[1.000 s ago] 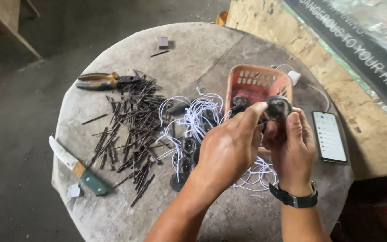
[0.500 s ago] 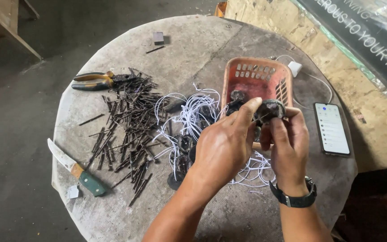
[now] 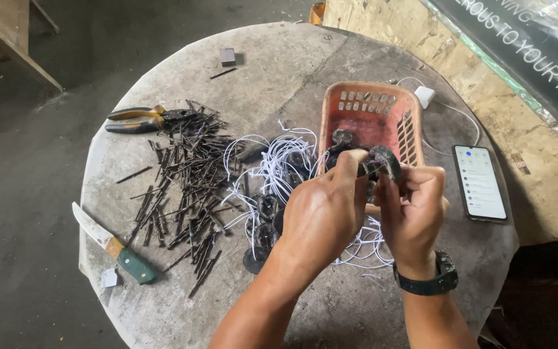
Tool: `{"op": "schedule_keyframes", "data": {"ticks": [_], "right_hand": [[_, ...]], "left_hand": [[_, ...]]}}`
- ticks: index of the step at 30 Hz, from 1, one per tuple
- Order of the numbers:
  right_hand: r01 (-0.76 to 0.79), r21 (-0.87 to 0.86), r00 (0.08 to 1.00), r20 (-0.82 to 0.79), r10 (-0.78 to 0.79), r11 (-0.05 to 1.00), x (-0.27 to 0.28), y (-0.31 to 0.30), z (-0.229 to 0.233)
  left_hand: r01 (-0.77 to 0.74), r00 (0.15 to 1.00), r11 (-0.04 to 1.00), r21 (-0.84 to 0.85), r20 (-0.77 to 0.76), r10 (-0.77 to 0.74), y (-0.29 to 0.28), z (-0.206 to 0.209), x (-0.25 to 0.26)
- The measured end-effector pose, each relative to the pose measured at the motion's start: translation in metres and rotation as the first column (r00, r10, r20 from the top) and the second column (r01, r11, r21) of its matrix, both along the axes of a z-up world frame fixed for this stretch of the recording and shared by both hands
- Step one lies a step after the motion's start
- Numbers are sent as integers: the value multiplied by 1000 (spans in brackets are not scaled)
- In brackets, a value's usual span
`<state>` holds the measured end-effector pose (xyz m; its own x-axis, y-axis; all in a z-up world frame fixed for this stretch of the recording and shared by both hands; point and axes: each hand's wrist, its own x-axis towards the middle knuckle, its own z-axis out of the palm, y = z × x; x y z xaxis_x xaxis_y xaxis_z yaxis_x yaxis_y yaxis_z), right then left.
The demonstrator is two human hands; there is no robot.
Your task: Tying white strings to small black circular components at a workshop table.
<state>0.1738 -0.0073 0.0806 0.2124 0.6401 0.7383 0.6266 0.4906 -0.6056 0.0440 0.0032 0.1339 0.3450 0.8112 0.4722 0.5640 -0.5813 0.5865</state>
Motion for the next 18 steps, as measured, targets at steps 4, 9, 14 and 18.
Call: {"op": "schedule_keyframes", "data": {"ticks": [4,9,14,18], "right_hand": [[33,84,997,69,-39,996,10,4,-19],[52,113,995,79,-62,992,3,3,-22],[115,39,993,8,-116,993,2,1,-15],[155,27,987,32,-156,988,2,2,-13]], "left_hand": [[7,999,1000,8,-36,-6,0,-1,0],[48,999,996,-69,-12,-49,1,3,-2],[73,997,995,-74,1,-73,2,1,0],[57,995,994,-98,-76,-65,1,1,2]]}}
